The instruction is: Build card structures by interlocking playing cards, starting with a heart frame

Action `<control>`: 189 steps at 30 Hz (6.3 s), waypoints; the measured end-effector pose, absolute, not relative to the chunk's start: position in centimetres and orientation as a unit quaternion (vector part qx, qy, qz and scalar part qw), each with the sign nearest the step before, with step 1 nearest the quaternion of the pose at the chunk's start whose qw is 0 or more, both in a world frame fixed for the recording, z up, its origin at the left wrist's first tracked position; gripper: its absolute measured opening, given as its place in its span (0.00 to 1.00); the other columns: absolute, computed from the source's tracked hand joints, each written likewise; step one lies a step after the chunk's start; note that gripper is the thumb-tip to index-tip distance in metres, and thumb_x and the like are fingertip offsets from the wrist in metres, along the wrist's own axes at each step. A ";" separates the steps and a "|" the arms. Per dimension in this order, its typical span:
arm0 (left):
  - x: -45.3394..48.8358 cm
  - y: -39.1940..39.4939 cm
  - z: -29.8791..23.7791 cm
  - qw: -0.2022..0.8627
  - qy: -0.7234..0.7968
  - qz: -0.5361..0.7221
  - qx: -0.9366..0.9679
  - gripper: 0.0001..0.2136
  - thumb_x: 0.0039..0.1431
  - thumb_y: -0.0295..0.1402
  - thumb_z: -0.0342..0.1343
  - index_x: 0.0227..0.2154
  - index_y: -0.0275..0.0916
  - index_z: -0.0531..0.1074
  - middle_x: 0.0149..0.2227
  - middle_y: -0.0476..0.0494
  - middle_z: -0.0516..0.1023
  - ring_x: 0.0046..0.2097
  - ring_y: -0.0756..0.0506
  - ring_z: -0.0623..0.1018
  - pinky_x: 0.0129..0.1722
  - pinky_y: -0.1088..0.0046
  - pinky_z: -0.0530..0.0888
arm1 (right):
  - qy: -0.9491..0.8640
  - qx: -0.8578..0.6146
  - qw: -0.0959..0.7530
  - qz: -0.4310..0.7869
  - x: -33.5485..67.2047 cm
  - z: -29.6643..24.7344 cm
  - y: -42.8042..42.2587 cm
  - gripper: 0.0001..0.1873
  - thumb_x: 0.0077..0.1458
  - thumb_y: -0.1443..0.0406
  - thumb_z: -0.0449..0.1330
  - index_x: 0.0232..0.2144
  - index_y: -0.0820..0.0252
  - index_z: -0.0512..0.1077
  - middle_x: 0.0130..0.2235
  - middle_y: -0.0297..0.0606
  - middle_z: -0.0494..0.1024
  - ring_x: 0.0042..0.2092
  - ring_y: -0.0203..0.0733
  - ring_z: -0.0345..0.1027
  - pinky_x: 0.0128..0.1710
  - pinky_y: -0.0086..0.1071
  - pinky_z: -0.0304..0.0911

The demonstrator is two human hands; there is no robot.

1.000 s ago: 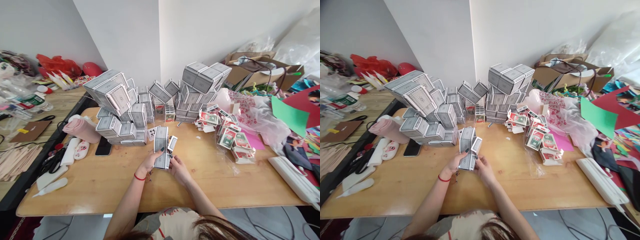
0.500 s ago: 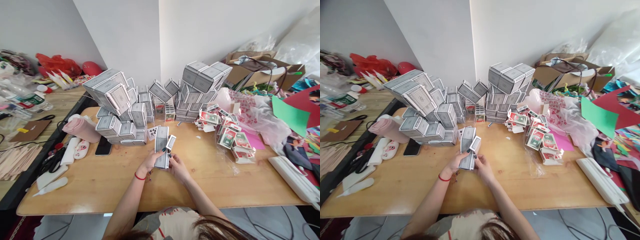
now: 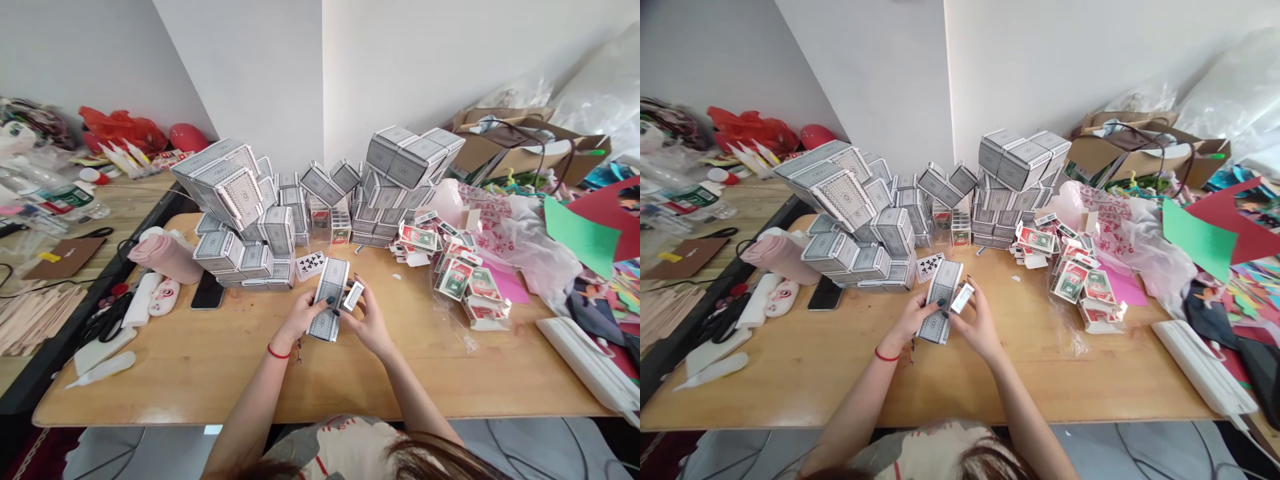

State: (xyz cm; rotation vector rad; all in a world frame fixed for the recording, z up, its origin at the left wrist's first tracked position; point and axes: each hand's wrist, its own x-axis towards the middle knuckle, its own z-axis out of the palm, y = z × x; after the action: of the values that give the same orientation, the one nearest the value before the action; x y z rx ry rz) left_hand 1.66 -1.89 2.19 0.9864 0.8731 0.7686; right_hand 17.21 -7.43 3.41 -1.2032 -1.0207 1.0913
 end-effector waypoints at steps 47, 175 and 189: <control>2.1 -1.5 0.6 0.647 0.387 0.414 0.510 0.16 0.47 0.36 0.59 0.39 0.35 0.68 0.40 0.41 0.75 0.41 0.44 0.74 0.42 0.68 0.69 | -0.723 -0.568 0.342 0.193 19.2 6.7 -6.3 0.09 0.49 0.71 0.53 0.20 0.57 0.67 0.42 0.41 0.70 0.44 0.46 0.60 0.40 0.42 0.63; 2.9 -2.0 5.7 0.479 0.513 0.464 0.541 0.12 0.48 0.36 0.57 0.36 0.37 0.69 0.36 0.44 0.74 0.40 0.46 0.73 0.39 0.71 0.69 | -0.560 -0.491 0.429 0.511 18.2 5.8 -4.3 0.21 0.47 0.54 0.58 0.13 0.60 0.62 0.26 0.33 0.58 0.30 0.37 0.54 0.32 0.32 0.51; 2.6 -2.0 7.4 0.490 0.496 0.442 0.564 0.11 0.45 0.33 0.58 0.33 0.37 0.69 0.34 0.47 0.73 0.37 0.47 0.72 0.37 0.73 0.69 | -0.611 -0.489 0.411 0.467 18.1 6.1 -5.1 0.20 0.51 0.53 0.55 0.17 0.60 0.66 0.25 0.33 0.57 0.30 0.37 0.53 0.30 0.31 0.52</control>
State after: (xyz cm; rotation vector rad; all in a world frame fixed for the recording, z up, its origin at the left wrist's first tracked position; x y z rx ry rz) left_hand 2.58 -2.00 7.35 1.3708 1.2044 1.0726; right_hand 18.06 -5.05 6.10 -1.2319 -1.5387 1.1747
